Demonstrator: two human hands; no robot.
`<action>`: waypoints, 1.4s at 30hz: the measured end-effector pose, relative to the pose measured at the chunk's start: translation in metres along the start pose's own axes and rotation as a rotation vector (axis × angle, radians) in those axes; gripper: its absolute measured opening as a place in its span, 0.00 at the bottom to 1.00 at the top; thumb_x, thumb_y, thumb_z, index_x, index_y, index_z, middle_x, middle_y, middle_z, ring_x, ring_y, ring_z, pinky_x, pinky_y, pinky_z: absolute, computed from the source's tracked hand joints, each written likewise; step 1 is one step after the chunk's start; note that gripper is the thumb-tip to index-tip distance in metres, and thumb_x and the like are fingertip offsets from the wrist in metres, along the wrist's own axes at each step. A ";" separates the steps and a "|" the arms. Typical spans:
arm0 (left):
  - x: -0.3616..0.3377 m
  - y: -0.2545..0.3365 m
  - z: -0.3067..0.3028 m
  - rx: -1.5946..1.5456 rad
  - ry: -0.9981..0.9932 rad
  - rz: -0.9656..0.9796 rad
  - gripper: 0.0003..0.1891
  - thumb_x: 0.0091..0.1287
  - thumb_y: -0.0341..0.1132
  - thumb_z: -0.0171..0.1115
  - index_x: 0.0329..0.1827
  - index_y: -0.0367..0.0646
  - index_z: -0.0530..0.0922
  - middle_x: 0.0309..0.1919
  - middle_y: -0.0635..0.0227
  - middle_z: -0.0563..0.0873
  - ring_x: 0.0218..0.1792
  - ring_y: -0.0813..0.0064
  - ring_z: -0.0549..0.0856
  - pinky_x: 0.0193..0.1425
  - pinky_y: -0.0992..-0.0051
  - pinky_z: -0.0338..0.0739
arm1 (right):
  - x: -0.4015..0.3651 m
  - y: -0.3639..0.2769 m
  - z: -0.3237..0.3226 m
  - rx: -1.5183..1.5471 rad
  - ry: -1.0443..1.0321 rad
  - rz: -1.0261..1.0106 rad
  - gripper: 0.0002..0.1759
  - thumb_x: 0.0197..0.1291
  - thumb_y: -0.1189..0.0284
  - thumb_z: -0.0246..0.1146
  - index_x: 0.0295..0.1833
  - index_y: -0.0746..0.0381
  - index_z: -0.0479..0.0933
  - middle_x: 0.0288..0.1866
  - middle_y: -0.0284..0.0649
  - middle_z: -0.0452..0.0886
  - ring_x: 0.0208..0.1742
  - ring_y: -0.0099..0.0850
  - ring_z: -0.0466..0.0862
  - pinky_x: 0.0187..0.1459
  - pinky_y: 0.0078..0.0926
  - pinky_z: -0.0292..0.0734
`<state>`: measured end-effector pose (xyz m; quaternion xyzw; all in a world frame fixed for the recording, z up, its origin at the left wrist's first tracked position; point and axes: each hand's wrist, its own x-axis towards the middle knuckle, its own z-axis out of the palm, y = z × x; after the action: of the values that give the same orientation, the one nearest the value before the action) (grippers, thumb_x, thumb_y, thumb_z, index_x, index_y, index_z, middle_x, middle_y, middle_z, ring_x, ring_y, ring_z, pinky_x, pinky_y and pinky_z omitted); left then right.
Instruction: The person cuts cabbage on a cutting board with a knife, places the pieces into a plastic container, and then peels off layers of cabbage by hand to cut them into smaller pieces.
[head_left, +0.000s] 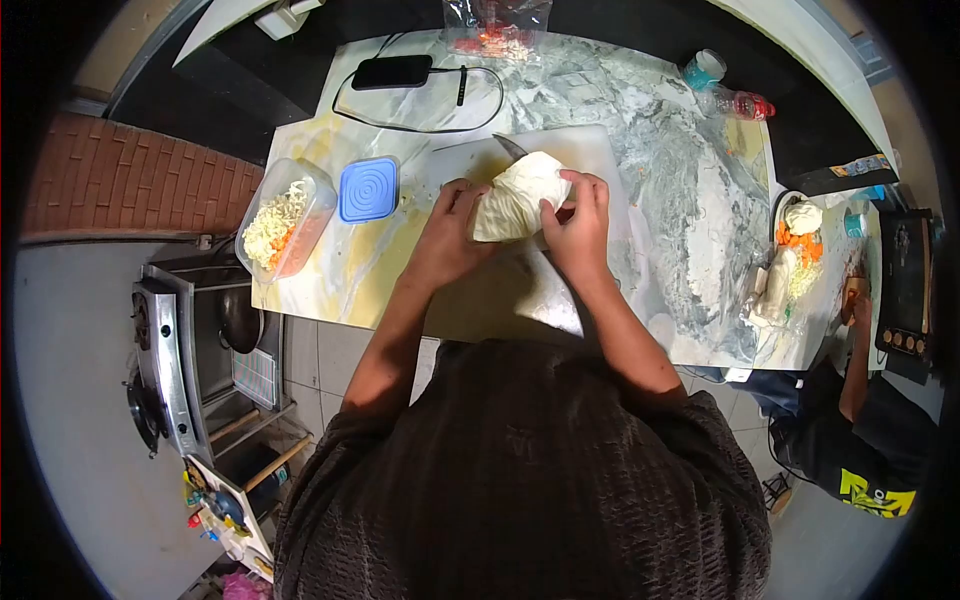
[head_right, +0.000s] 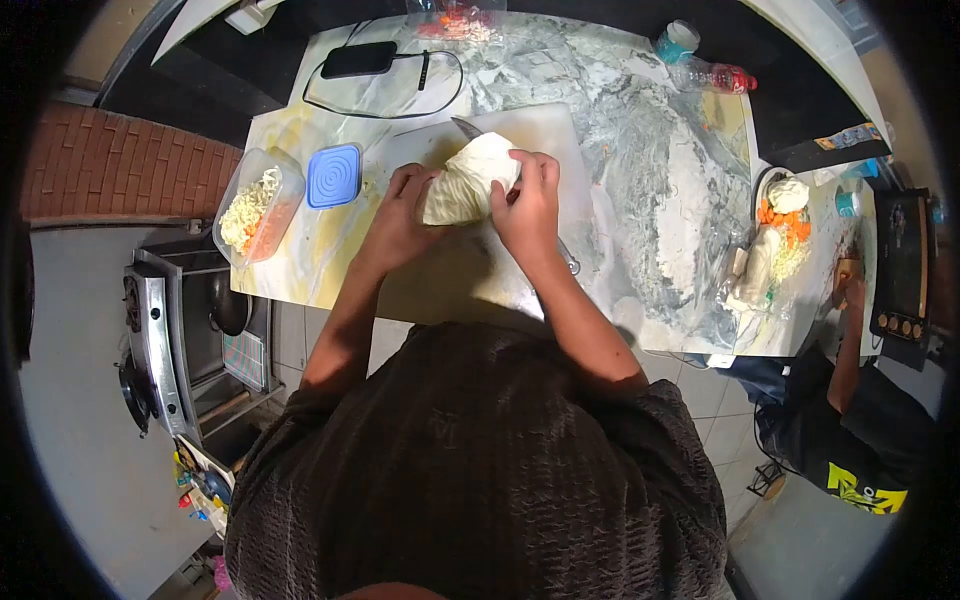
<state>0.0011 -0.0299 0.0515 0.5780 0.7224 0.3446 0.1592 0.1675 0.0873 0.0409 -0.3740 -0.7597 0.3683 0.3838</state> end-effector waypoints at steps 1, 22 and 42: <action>-0.002 0.001 0.000 0.000 -0.003 0.001 0.41 0.44 0.34 0.81 0.64 0.42 0.72 0.59 0.53 0.73 0.62 0.50 0.75 0.66 0.61 0.73 | 0.000 -0.001 0.001 0.000 0.002 0.002 0.27 0.52 0.82 0.68 0.60 0.65 0.70 0.55 0.48 0.69 0.31 0.30 0.77 0.34 0.25 0.81; -0.014 0.010 -0.003 -0.041 0.119 0.043 0.43 0.44 0.27 0.75 0.69 0.46 0.69 0.61 0.55 0.68 0.62 0.50 0.74 0.65 0.62 0.74 | 0.000 -0.016 0.004 0.391 -0.103 0.168 0.36 0.58 0.76 0.70 0.71 0.65 0.63 0.51 0.48 0.86 0.50 0.31 0.87 0.50 0.26 0.81; -0.017 0.010 0.006 -0.129 0.244 -0.039 0.43 0.44 0.34 0.82 0.66 0.41 0.70 0.57 0.57 0.68 0.62 0.57 0.68 0.68 0.62 0.68 | 0.009 -0.004 -0.002 0.139 0.116 0.154 0.39 0.55 0.74 0.71 0.69 0.66 0.60 0.51 0.58 0.83 0.53 0.44 0.86 0.54 0.36 0.80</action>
<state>0.0168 -0.0427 0.0517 0.5064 0.7237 0.4549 0.1138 0.1646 0.0935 0.0479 -0.4244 -0.6777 0.4263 0.4229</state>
